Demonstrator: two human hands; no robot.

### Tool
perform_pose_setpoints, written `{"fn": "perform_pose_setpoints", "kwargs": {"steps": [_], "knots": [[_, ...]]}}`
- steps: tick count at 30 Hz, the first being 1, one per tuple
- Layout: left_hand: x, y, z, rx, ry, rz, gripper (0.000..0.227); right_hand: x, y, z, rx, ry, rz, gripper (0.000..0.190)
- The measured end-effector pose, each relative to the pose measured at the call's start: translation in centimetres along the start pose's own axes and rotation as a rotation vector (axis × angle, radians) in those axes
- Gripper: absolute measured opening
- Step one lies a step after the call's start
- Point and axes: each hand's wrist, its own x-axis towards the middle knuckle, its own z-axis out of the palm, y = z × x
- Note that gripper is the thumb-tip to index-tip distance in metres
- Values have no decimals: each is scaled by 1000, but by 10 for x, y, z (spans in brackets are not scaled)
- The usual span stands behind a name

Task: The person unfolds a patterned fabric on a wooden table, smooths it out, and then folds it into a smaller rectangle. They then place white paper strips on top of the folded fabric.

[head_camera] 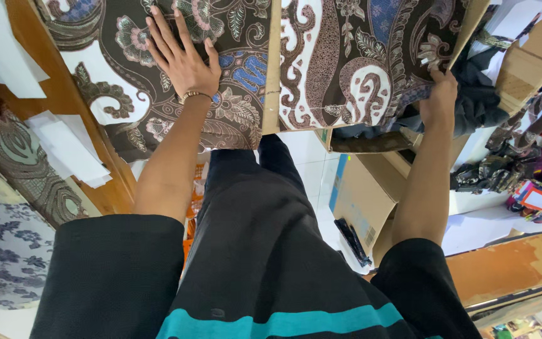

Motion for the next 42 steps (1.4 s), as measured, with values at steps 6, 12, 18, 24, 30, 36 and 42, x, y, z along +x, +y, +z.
{"fn": "perform_pose_setpoints", "kwargs": {"steps": [6, 12, 18, 24, 30, 36, 42], "knots": [[-2, 2, -2, 6, -19, 0, 68, -15, 8, 7, -441, 92, -258, 48], [-1, 2, -4, 6, -16, 6, 69, -36, 2, 10, -305, -1, -309, 41], [-5, 4, -11, -8, 7, 14, 69, -96, 6, 97, -1007, 42, -614, 29], [-7, 8, -22, -7, -66, -19, 69, -145, 56, 219, -1094, 26, -761, 32], [-7, 8, -23, -16, -79, -24, 69, -140, 90, 251, -916, -115, -748, 36], [-8, 2, -17, -42, -47, -6, 68, -104, 67, 185, -297, -181, -129, 47], [-7, 1, -14, -49, -26, 10, 68, -117, -2, 105, 150, -269, 97, 54]]}}
